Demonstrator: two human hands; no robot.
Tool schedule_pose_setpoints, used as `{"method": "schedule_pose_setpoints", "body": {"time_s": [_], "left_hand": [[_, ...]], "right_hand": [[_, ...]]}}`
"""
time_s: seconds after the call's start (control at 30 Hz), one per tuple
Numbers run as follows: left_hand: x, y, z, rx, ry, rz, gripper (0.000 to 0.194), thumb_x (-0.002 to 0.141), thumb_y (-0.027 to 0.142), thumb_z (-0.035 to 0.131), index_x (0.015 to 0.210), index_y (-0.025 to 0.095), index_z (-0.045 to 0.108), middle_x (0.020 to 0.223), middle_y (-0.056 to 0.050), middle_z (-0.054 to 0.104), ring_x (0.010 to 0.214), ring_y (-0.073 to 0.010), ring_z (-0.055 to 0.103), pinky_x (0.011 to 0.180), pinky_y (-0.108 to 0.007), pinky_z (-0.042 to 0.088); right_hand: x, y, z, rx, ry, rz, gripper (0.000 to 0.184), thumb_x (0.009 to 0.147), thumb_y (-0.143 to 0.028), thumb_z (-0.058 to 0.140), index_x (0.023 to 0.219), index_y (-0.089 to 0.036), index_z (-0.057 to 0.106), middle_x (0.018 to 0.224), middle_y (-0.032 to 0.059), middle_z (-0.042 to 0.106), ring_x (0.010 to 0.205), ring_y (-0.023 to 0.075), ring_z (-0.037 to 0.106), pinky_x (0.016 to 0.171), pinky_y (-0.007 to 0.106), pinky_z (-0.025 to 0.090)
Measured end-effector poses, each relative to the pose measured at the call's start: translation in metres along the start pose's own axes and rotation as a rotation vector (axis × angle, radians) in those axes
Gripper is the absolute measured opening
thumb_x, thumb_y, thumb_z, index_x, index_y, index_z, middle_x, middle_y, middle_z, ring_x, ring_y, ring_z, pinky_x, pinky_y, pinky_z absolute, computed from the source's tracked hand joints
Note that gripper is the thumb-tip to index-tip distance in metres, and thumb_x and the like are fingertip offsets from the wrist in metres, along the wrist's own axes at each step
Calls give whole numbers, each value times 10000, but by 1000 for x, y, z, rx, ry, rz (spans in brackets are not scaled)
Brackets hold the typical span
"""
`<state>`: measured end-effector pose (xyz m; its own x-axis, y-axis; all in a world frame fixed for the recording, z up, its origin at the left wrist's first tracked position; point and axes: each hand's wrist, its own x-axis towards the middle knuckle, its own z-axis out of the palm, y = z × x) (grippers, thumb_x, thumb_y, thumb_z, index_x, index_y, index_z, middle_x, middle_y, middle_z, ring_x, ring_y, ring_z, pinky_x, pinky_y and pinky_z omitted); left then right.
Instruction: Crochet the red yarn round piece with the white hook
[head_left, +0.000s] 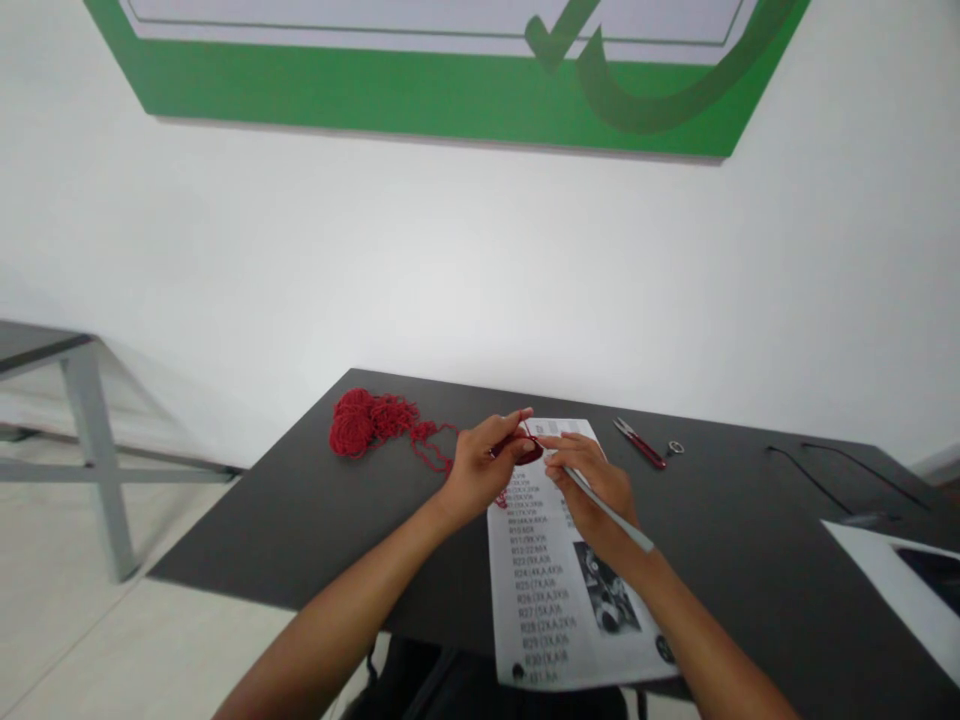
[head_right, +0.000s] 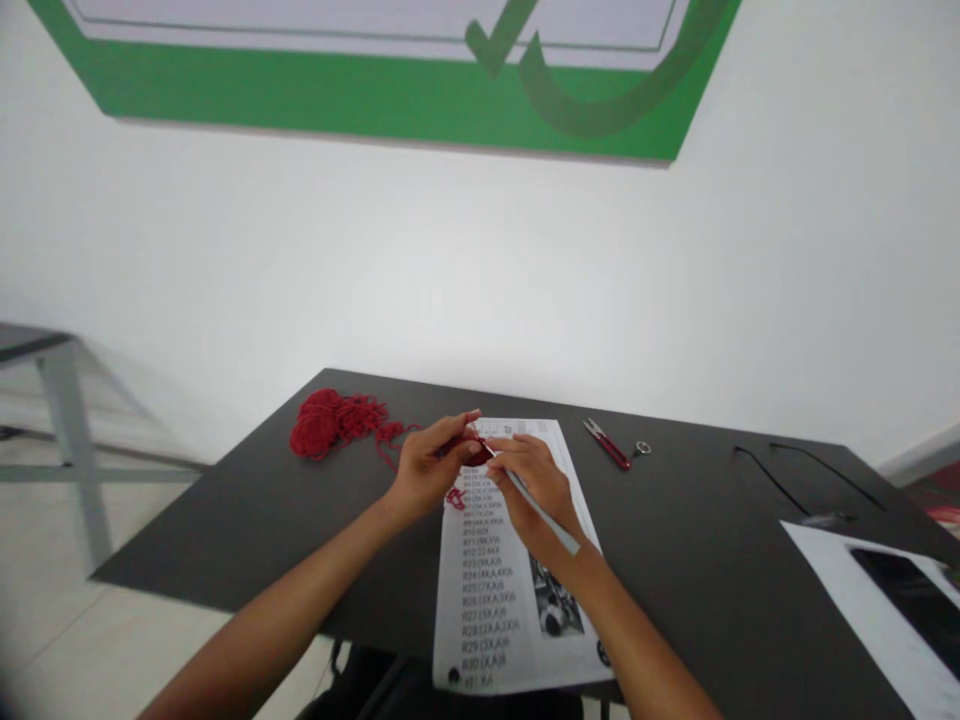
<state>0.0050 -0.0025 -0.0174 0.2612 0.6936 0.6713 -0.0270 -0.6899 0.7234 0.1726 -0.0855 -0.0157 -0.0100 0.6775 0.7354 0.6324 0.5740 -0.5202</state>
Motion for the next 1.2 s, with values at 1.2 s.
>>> {"method": "schedule_pose_setpoints", "body": {"time_s": [1.2], "left_hand": [[-11, -1, 7, 92, -46, 109, 276, 894, 286, 715, 1151, 197, 759, 858, -64, 773, 732, -160, 701, 665, -263, 569]], "right_hand": [[2, 1, 4, 600, 55, 398, 190, 933, -431, 678, 922, -270, 779, 980, 37, 722, 952, 196, 671, 848, 330, 553]]}}
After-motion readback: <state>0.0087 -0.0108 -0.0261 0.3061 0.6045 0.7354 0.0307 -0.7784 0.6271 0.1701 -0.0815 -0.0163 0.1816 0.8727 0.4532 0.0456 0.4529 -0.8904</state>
